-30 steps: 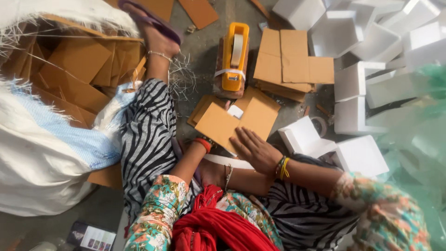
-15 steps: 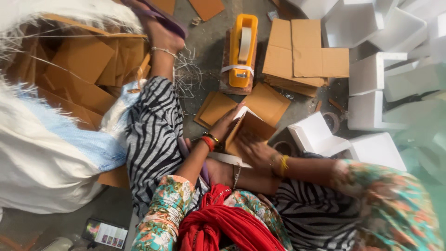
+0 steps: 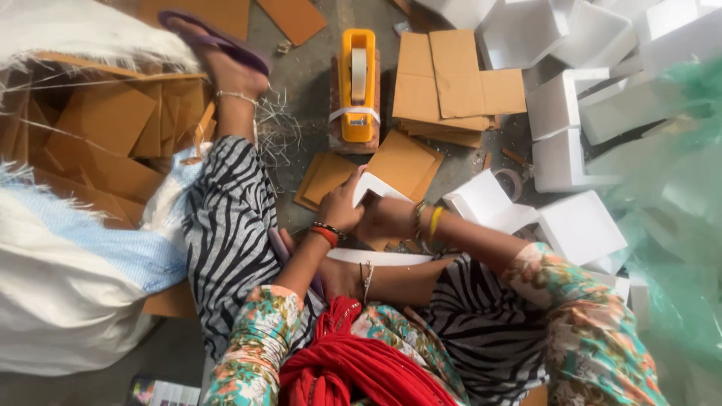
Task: The person assembles small cardboard boxes by inserting white foam inserts and sealing the flaps with a tape dispenser. The person works on the floor surrounded by materials.
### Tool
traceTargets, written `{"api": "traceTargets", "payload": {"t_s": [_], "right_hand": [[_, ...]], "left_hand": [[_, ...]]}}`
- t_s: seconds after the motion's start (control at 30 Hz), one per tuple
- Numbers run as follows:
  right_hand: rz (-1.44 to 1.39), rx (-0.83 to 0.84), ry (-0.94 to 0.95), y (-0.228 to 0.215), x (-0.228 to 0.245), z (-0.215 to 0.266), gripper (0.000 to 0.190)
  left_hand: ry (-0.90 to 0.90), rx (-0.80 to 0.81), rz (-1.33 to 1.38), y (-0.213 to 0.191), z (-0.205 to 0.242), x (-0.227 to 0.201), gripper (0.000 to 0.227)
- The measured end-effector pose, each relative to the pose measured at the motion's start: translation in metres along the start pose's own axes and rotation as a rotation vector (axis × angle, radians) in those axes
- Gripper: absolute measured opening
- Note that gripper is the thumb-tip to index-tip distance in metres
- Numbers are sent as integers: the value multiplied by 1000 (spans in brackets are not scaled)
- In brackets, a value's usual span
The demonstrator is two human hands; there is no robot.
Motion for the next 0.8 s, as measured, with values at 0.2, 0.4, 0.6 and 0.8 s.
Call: {"api": "traceTargets", "payload": {"t_s": [0.2, 0.4, 0.6, 0.8], "right_hand": [[578, -1167, 197, -114, -58, 39, 49], [107, -471, 261, -73, -48, 19, 64], [15, -590, -126, -38, 15, 1, 58], [58, -513, -52, -45, -7, -44, 52]], "left_hand": [[230, -165, 163, -11, 42, 23, 92], [205, -306, 139, -19, 41, 35, 97], [266, -548, 62, -44, 42, 28, 98], [-28, -266, 30, -54, -2, 47, 70]]}}
Point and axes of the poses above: each hand's wrist, its own z-axis away from the middle knuckle, its own y-axis out of the palm, x = y × z, the point moved 4 cm from there along -z, towards the middle knuckle, and after that the axes turned 2 degrees about -z, right-handed, at the moved point
